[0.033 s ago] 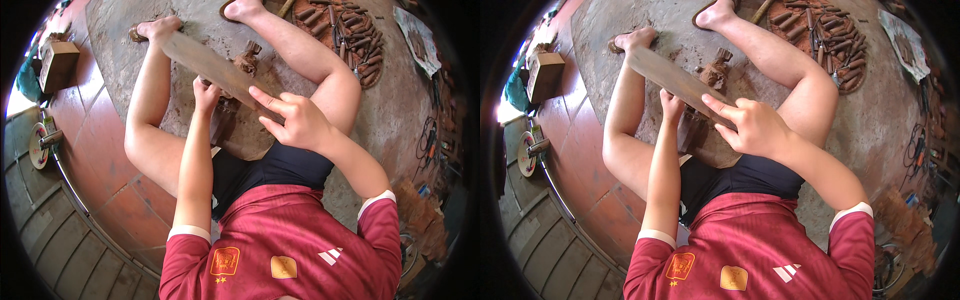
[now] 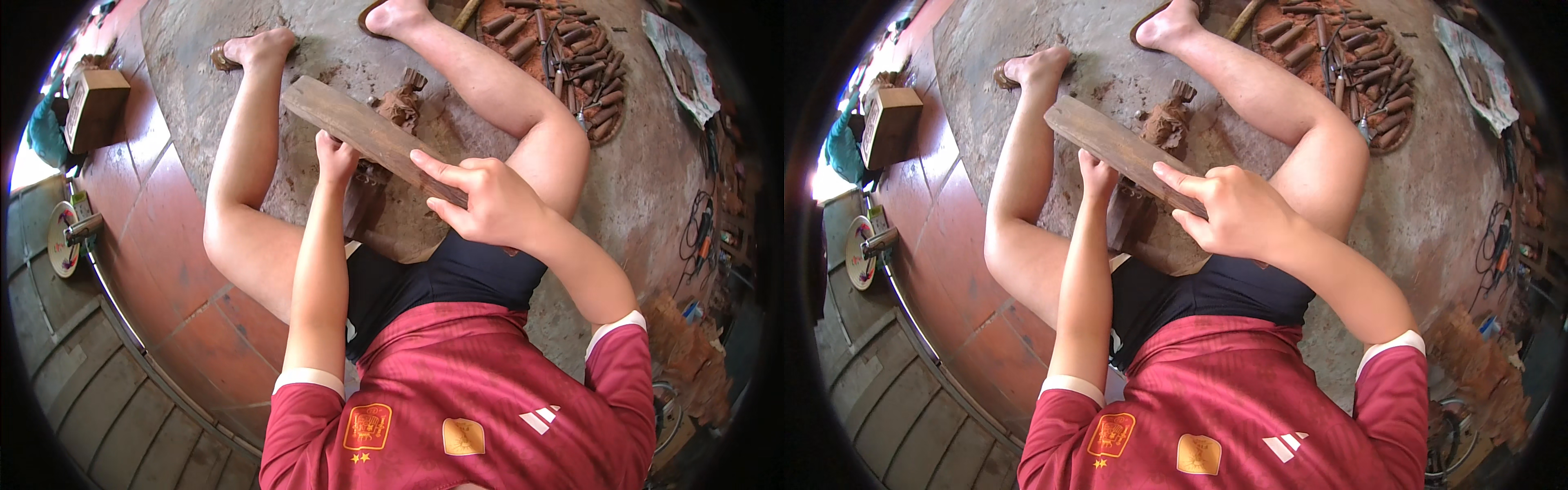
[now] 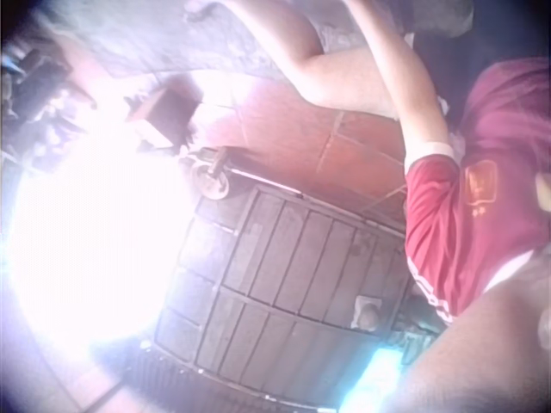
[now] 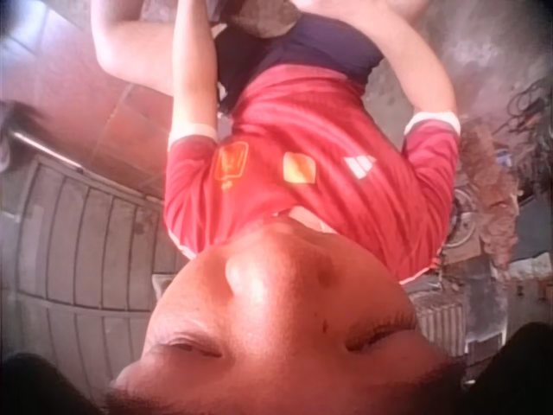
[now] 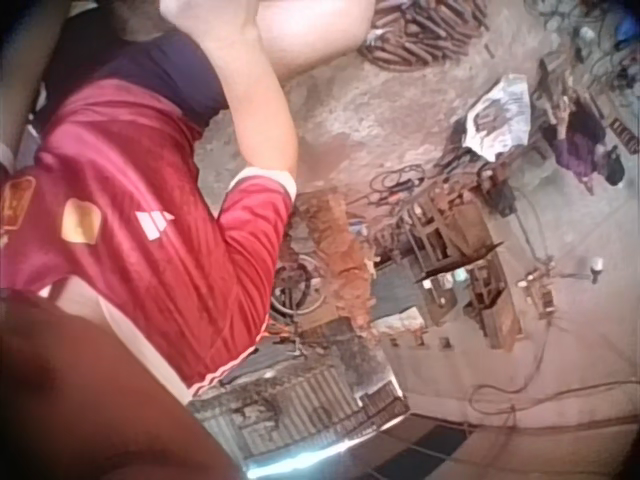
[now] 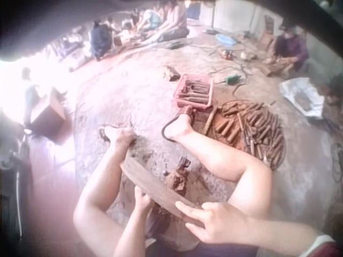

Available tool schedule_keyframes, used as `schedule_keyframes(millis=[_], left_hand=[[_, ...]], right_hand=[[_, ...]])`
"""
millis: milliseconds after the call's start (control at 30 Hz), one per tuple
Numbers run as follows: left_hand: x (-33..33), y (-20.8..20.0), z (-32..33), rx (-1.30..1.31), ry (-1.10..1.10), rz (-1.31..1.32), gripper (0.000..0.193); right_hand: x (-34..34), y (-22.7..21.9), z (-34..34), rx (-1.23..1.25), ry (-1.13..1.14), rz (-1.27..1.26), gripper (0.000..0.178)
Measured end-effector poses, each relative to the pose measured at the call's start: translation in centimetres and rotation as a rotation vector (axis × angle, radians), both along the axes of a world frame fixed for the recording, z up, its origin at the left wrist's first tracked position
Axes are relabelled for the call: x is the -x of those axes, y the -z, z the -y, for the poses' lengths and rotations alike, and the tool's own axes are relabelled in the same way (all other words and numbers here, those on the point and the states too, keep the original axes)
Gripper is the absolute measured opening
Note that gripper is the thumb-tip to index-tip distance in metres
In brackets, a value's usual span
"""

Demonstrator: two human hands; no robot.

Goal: The person sits on the floor and carves a small wooden figurine using a chisel and a wooden mallet. They repeatedly strike the chisel to shape the wood, occasionally adjusting the piece. Other people are visible in the background working on similar tasks.

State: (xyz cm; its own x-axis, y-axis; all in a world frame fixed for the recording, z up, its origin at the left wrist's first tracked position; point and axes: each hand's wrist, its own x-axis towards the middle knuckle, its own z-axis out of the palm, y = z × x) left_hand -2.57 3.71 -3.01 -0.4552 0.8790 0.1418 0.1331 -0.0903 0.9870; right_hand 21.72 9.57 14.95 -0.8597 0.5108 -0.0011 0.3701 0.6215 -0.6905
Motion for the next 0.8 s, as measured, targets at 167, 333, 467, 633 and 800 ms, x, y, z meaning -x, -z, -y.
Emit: schedule_keyframes(millis=[167,333,467,633,800], left_hand=[[-1.4,-1.4,-0.4,-0.062,-0.063,0.158,0.008],[-0.9,0.7,0.3,0.008,-0.113,0.108,0.010],[-1.7,-1.1,0.2,-0.043,-0.110,0.097,0.011],[-1.1,-1.5,0.5,0.058,-0.208,0.171,0.011],[0.7,-2.0,0.6,-0.127,-0.094,0.498,0.006]], right_hand=[[-0.7,0.2,1.6,-0.028,0.072,-0.153,0.065],[-0.9,0.3,1.1,0.002,0.031,0.024,0.064],[-1.6,0.7,2.2,-0.013,0.045,0.015,0.065],[-1.7,0.6,1.4,0.080,0.043,-0.025,0.067],[-2.2,-0.6,1.5,0.157,0.130,-0.124,0.065]])
